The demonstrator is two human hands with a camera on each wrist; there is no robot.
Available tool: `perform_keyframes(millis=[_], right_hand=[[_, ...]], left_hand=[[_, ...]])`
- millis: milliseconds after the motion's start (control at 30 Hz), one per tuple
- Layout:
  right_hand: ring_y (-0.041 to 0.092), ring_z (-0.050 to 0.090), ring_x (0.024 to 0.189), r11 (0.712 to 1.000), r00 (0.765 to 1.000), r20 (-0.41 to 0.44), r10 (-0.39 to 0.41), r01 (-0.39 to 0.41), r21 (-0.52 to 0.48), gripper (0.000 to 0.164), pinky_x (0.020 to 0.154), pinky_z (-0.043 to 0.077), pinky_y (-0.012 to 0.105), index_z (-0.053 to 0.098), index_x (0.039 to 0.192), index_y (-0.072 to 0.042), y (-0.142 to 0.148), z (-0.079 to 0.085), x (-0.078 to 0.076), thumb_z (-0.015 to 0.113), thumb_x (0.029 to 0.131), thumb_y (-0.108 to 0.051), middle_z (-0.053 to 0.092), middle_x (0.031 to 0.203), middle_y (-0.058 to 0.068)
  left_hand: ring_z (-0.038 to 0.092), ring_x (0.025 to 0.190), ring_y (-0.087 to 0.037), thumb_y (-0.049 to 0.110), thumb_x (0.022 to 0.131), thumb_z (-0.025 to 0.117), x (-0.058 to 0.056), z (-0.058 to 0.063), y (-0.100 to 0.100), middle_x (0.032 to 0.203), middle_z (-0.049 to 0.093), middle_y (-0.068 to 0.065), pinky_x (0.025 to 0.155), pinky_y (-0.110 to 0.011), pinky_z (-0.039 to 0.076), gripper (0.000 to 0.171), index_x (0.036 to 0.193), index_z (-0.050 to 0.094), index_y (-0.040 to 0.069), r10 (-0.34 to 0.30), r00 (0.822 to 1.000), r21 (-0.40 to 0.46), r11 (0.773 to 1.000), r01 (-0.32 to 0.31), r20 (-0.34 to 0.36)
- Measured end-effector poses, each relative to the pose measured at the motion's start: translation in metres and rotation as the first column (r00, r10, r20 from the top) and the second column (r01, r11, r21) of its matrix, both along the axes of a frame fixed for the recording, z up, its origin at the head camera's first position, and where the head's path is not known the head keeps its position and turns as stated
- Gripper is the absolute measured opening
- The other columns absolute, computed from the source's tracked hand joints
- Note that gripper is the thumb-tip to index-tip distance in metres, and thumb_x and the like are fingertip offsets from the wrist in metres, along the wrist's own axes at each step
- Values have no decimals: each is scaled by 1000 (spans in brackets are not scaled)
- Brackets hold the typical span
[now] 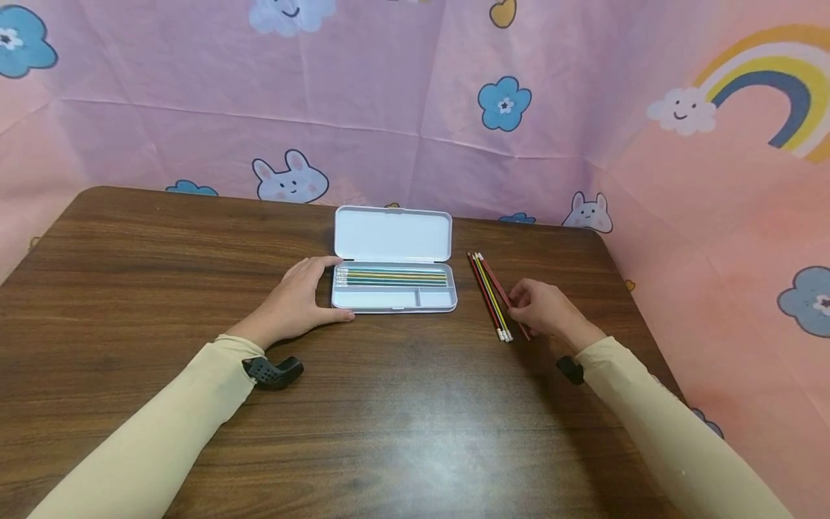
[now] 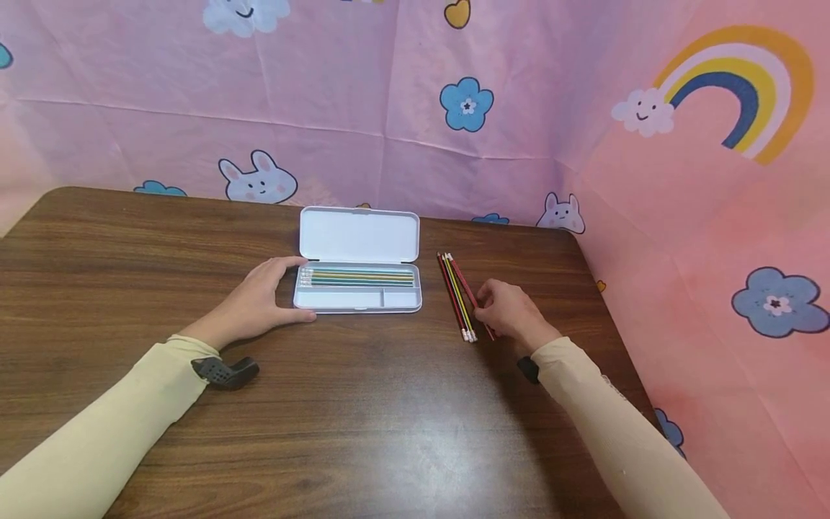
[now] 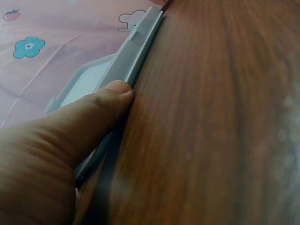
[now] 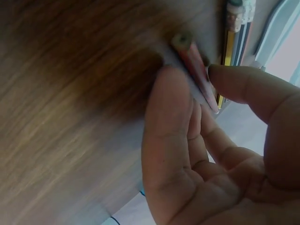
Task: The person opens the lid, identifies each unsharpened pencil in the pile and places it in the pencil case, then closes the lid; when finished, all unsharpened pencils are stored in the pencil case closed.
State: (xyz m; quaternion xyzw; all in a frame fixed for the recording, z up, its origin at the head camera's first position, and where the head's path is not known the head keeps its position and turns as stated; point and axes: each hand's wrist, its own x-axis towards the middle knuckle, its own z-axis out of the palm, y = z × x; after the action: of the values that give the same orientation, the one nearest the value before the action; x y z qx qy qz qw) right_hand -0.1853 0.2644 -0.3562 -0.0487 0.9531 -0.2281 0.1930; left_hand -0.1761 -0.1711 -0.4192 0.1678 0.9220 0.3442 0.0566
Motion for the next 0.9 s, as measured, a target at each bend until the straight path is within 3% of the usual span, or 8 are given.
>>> perform_keyframes(millis=[300,567,733,900], right_hand=[[17,65,66,1000,999,-47,8,-8,-4,22,54,59,28,63,111,2,1,-3,3,69,95,-12,67,95,15],[15,63,58,1000,998,-55,-13,14,14,20,54,55,28,63,113,0,4,-4,4,64,96,-10,69,91,11],[18,65,68,1000,978,-209,-9,14,23,19,61,51,31,65,110,-5,4,-5,3,65,93,-12,73,94,9],[24,68,86,1000,926,-377,14,-16,-3,19,71,54,40,68,110,-5,-7,-6,3,66,92,-10,73,95,9]], left_hand=[[24,154,-40,60,81,83,1,-1,-1,162,36,-16,126,-62,13,106,160,33,10,4,1000,-7,1000,-4,6],[24,154,-40,60,81,83,1,1,0,163,36,-15,126,-62,15,106,160,33,10,5,1000,-9,1000,-5,13],[23,154,-40,59,81,83,2,1,1,163,36,-16,125,-62,16,106,160,32,9,5,1000,-6,1000,-5,14],[24,154,-40,57,81,84,2,2,1,162,37,-16,125,-63,16,105,160,33,9,3,1000,0,1000,-3,9]])
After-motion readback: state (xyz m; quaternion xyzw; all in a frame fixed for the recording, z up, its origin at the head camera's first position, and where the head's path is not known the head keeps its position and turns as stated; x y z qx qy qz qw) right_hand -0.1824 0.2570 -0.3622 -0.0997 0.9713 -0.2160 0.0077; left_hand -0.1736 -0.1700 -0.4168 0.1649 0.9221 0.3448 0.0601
